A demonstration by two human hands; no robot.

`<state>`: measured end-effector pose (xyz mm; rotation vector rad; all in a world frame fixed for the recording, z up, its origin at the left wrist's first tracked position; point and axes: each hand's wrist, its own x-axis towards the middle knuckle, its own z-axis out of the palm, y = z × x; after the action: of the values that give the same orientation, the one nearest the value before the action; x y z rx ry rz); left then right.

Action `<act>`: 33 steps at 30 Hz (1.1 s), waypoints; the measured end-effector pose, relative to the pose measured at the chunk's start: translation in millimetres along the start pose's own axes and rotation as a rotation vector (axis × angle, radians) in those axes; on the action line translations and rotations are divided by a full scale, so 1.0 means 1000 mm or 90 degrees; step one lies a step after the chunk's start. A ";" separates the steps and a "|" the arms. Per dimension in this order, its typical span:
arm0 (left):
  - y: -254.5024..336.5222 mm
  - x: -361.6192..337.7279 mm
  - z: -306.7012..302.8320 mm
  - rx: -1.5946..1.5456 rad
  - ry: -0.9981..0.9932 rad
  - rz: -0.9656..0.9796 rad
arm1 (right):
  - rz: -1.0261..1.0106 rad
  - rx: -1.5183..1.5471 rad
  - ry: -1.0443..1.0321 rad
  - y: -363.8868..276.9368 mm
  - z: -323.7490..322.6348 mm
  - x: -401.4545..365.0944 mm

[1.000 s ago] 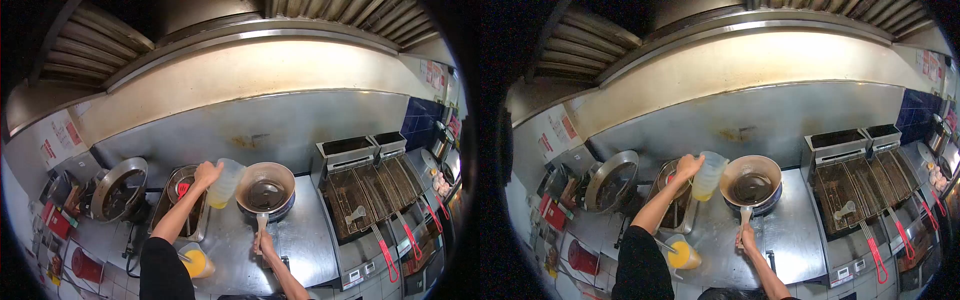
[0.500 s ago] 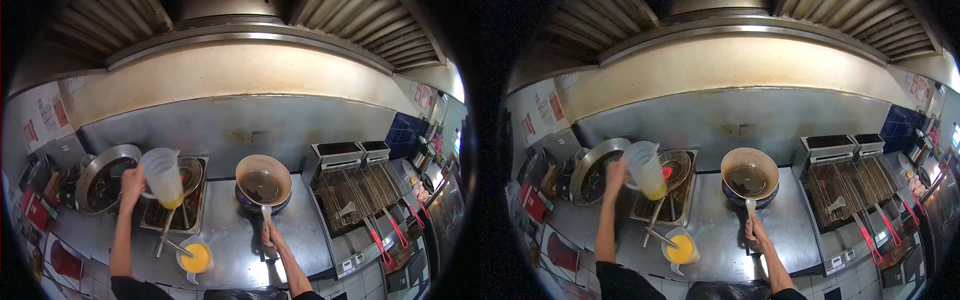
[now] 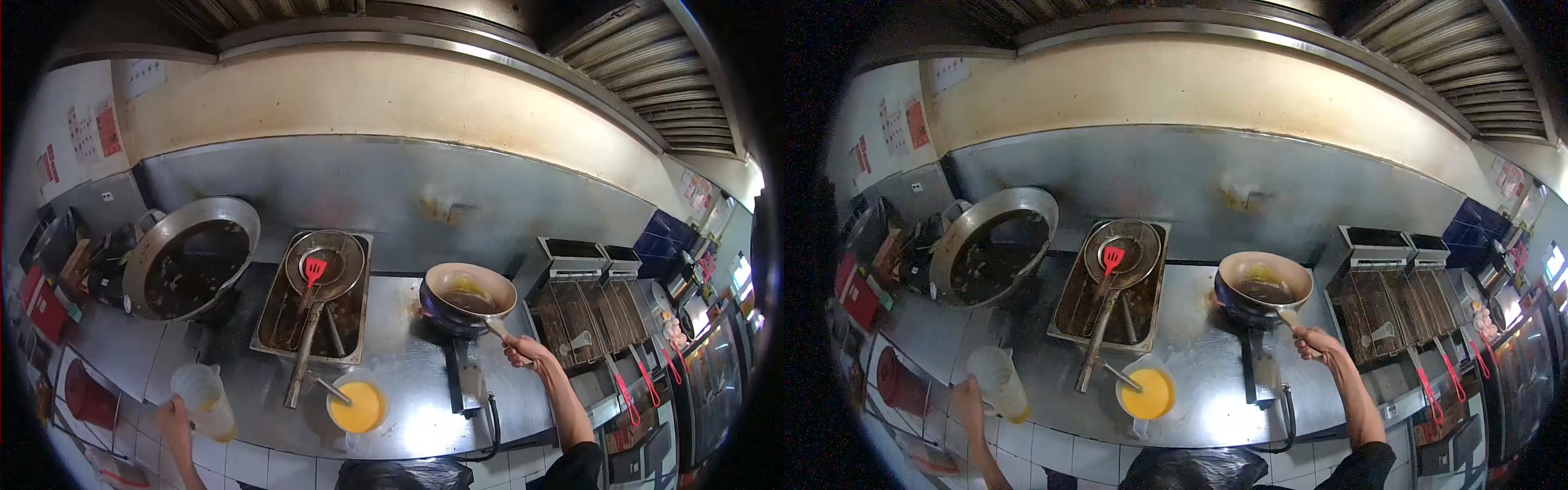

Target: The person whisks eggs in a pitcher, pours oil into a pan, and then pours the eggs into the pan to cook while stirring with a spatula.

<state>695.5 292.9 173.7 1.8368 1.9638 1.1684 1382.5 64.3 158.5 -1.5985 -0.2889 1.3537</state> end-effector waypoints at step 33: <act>-0.226 -0.239 0.191 0.264 -0.096 -0.149 | 0.012 0.047 -0.119 0.002 -0.038 0.001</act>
<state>696.5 170.9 -186.8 1.7392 2.3825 0.5683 1414.2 44.4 152.5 -1.4190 -0.3326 1.5149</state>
